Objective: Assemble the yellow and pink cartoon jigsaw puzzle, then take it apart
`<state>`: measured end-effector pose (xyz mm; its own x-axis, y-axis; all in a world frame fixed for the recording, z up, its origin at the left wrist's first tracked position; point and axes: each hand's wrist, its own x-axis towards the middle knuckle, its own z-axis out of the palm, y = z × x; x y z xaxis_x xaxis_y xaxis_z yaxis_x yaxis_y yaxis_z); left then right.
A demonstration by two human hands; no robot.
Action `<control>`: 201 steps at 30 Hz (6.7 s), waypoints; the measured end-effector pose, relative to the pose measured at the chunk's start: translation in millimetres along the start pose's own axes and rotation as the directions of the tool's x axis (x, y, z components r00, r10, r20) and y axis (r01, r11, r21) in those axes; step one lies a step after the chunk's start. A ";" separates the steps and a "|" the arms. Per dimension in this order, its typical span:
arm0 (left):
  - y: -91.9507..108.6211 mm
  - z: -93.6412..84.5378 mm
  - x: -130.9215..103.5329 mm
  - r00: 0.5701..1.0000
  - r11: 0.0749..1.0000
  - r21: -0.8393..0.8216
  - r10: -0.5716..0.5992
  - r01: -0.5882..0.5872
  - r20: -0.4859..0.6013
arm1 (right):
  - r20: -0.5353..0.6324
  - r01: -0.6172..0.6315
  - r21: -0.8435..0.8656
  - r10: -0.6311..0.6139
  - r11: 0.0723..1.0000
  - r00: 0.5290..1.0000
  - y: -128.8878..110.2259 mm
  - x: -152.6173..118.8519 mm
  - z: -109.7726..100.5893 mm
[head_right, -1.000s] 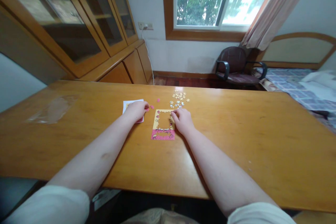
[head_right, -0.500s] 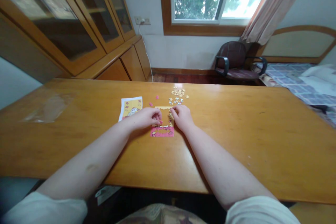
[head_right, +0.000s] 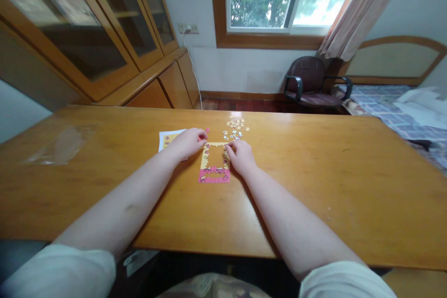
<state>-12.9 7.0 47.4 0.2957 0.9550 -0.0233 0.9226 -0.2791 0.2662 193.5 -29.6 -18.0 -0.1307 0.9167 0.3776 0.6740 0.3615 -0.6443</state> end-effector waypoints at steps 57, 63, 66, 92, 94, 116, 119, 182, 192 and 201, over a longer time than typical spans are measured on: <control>1.3 17.2 -59.4 0.893 0.857 -0.511 0.277 -0.064 0.354 | 0.001 -0.036 0.002 0.036 0.999 0.999 -4.0 -3.4 -5.6; -10.8 4.4 -56.7 0.909 0.911 -0.353 0.318 -0.214 0.269 | 0.148 0.214 0.026 -0.216 0.976 0.965 -15.5 -9.1 -15.1; -12.4 -0.4 -57.8 0.877 0.930 -0.281 0.328 -0.236 0.350 | 0.346 0.432 0.047 -0.420 0.901 0.839 -29.5 -16.1 -19.1; -7.2 11.2 -58.2 0.892 0.950 -0.185 0.300 -0.250 0.338 | 0.445 0.518 0.013 -0.469 0.855 0.763 -45.2 -25.4 -11.4; -7.0 10.7 -58.4 0.889 0.945 -0.177 0.321 -0.276 0.326 | 0.453 0.545 0.044 -0.503 0.837 0.736 -46.5 -25.2 -14.1; -2.6 10.1 -59.5 0.873 0.935 -0.142 0.354 -0.324 0.336 | 0.477 0.614 0.049 -0.558 0.788 0.678 -45.6 -23.6 -15.9; -1.9 9.1 -59.9 0.877 0.937 -0.144 0.348 -0.318 0.330 | 0.480 0.607 0.046 -0.550 0.794 0.683 -45.7 -23.6 -16.3; 1.7 8.5 -59.9 0.924 0.970 -0.144 0.233 -0.197 0.303 | 0.515 0.514 0.025 -0.452 0.857 0.729 -37.1 -21.0 -15.3; 1.5 9.0 -59.8 0.914 0.971 -0.151 0.229 -0.188 0.334 | 0.511 0.500 0.031 -0.443 0.866 0.736 -38.2 -20.7 -14.3; -16.2 17.5 -45.2 0.980 0.981 -0.029 0.189 -0.191 -0.061 | 0.445 0.509 0.009 -0.459 0.861 0.769 -36.4 -21.3 -16.5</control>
<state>-36.9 -33.5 27.3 0.4490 0.8894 0.0862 0.8417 -0.4533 0.2934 183.7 -65.1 8.4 -0.7333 0.6147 0.2905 0.5073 0.7791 -0.3683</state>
